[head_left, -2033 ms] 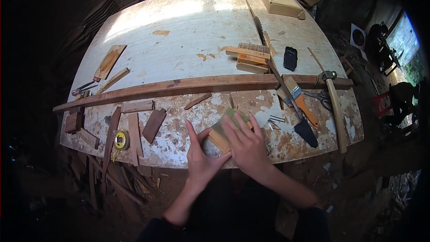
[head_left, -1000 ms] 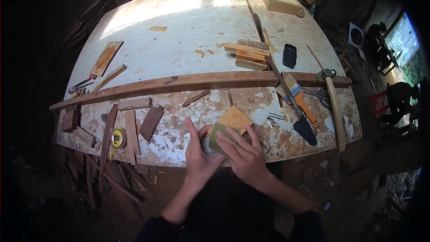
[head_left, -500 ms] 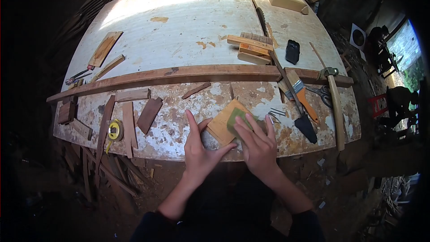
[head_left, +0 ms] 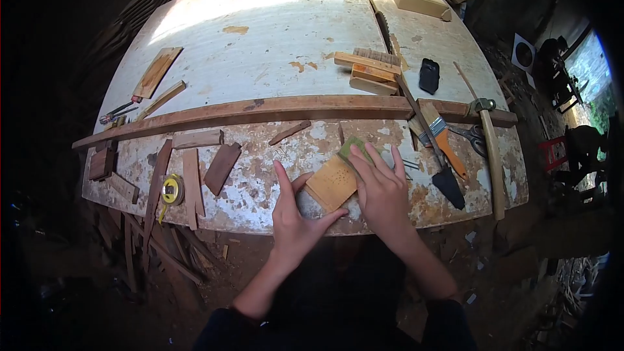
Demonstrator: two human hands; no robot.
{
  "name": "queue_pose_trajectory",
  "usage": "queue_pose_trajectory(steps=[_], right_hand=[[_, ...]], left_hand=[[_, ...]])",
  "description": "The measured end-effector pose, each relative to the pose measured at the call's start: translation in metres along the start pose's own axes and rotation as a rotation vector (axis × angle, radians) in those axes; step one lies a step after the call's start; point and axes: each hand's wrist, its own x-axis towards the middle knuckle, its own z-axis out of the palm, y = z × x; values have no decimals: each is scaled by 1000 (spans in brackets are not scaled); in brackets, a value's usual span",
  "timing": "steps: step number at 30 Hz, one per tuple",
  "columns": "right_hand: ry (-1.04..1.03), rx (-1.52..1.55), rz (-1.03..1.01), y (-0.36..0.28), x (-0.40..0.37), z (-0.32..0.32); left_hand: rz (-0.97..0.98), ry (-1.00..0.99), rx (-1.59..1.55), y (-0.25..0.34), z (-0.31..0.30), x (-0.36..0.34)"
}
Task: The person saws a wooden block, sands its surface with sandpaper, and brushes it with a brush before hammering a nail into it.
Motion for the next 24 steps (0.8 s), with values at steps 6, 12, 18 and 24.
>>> queue_pose_trajectory(steps=[6, 12, 18, 24], right_hand=[[21, 83, 78, 20, 17, -3], [25, 55, -23, 3, 9, 8], [-27, 117, -97, -11, -3, 4], [45, 24, 66, 3, -14, -2]], left_hand=[[5, -8, -8, -1, -1, 2], [0, 2, -18, -1, 0, 0], [-8, 3, -10, -5, 0, -5], [-51, -14, -7, -4, -1, -6]])
